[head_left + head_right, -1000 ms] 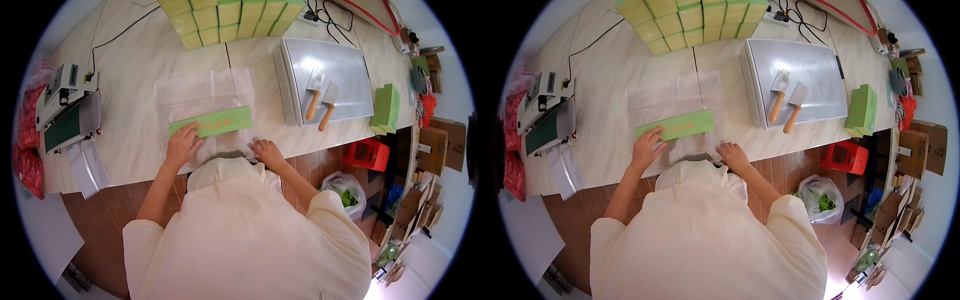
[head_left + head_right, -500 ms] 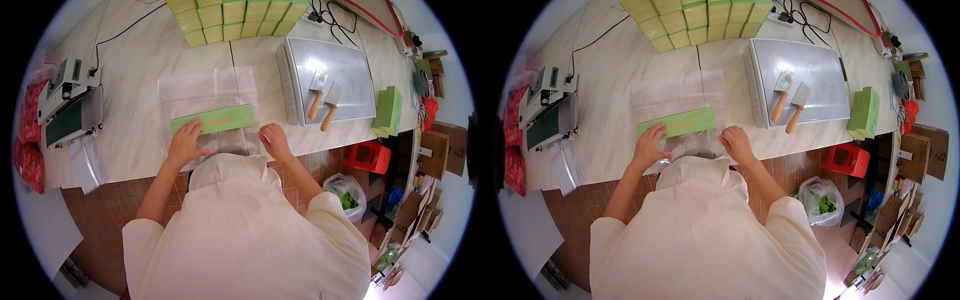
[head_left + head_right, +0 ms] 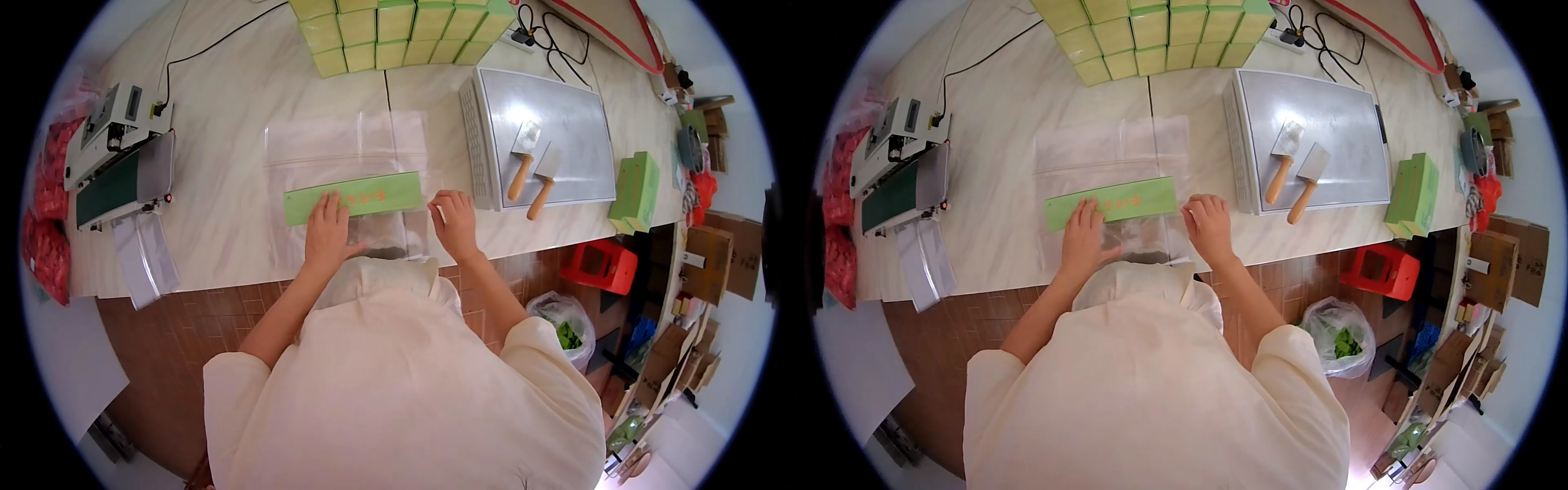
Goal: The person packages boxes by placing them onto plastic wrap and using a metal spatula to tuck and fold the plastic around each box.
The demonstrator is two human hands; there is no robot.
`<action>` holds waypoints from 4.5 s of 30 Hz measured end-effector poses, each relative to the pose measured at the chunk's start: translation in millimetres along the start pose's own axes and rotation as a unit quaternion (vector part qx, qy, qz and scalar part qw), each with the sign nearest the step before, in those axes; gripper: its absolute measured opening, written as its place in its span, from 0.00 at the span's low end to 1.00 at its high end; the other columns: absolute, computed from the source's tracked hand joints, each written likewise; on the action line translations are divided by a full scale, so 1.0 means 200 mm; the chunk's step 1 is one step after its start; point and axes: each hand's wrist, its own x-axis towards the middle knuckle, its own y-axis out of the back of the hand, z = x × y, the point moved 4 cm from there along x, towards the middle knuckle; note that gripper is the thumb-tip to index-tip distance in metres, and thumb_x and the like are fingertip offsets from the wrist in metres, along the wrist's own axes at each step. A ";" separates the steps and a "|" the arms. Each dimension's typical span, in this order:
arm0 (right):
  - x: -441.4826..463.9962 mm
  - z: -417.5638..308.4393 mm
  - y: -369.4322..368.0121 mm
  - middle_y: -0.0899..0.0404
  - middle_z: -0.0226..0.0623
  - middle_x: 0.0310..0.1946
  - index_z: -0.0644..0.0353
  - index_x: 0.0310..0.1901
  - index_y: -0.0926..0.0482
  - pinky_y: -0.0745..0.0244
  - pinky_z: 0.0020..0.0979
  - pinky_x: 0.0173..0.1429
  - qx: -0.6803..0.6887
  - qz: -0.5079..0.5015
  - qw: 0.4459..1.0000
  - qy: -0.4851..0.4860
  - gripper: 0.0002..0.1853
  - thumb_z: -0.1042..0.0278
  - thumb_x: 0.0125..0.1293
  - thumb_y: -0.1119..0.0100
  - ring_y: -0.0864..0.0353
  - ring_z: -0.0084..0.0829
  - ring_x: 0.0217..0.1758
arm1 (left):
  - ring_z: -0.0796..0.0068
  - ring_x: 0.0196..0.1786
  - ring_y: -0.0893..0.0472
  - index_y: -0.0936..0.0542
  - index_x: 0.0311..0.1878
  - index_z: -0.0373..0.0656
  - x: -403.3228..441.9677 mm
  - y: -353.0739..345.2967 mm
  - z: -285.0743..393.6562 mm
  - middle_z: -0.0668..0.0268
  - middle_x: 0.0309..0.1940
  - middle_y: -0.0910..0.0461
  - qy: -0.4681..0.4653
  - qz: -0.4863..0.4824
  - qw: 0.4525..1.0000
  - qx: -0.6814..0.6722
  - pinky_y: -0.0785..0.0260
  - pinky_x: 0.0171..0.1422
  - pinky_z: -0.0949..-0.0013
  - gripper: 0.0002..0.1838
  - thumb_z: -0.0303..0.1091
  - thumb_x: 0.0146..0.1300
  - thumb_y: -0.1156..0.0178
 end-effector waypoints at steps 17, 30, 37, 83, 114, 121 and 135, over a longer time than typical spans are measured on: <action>0.09 -0.25 -0.30 0.25 0.41 0.59 0.59 0.42 0.26 0.31 0.41 0.63 -0.012 -0.133 0.964 0.229 0.08 0.72 0.60 0.44 0.28 0.41 0.64 | 0.49 0.71 0.38 0.32 0.63 0.36 -0.06 -0.04 -0.03 0.54 0.66 0.36 -0.006 0.040 0.998 -0.041 0.43 0.74 0.50 0.50 0.54 0.39 0.23; 0.13 -0.26 -0.30 0.19 0.39 0.52 0.59 0.38 0.27 0.27 0.36 0.53 -0.004 -0.119 0.976 0.185 0.04 0.74 0.63 0.44 0.20 0.36 0.53 | 0.59 0.66 0.31 0.25 0.49 0.43 -0.17 0.02 -0.23 0.62 0.65 0.30 0.073 0.067 0.995 -0.026 0.40 0.70 0.53 0.19 0.29 0.54 0.33; 0.12 -0.25 -0.23 0.20 0.36 0.44 0.58 0.38 0.27 0.28 0.38 0.52 0.022 -0.129 0.976 0.175 0.06 0.75 0.60 0.41 0.21 0.37 0.47 | 0.60 0.57 0.23 0.24 0.37 0.43 -0.12 0.12 -0.34 0.63 0.62 0.24 -0.050 0.084 0.994 -0.046 0.32 0.63 0.56 0.08 0.30 0.57 0.35; 0.24 -0.37 -0.44 0.26 0.37 0.44 0.57 0.36 0.26 0.37 0.44 0.58 0.026 -0.076 0.995 0.051 0.09 0.71 0.56 0.34 0.28 0.41 0.50 | 0.59 0.44 0.22 0.20 0.40 0.42 -0.15 0.38 -0.74 0.64 0.39 0.20 0.094 0.159 0.973 -0.138 0.34 0.54 0.60 0.11 0.35 0.58 0.32; 0.25 -0.27 -0.32 0.25 0.36 0.46 0.57 0.37 0.27 0.35 0.43 0.56 0.055 -0.111 0.987 0.105 0.13 0.71 0.55 0.32 0.26 0.41 0.50 | 0.62 0.48 0.20 0.23 0.32 0.40 -0.01 0.23 -0.50 0.66 0.46 0.17 -0.062 0.048 0.989 -0.122 0.29 0.56 0.59 0.09 0.33 0.55 0.33; 0.22 -0.08 -0.15 0.21 0.35 0.49 0.57 0.34 0.24 0.34 0.40 0.56 0.073 -0.158 0.978 0.112 0.10 0.75 0.53 0.30 0.25 0.41 0.52 | 0.65 0.41 0.18 0.21 0.32 0.41 -0.03 0.22 -0.50 0.68 0.39 0.15 -0.062 0.085 0.990 -0.099 0.26 0.48 0.63 0.10 0.36 0.54 0.32; 0.25 -0.05 -0.16 0.23 0.39 0.44 0.62 0.31 0.28 0.33 0.41 0.54 0.136 -0.186 0.973 0.031 0.09 0.80 0.56 0.35 0.27 0.45 0.49 | 0.63 0.36 0.20 0.22 0.31 0.41 0.00 0.21 -0.53 0.67 0.34 0.18 0.003 0.083 0.977 -0.194 0.28 0.39 0.63 0.07 0.31 0.56 0.33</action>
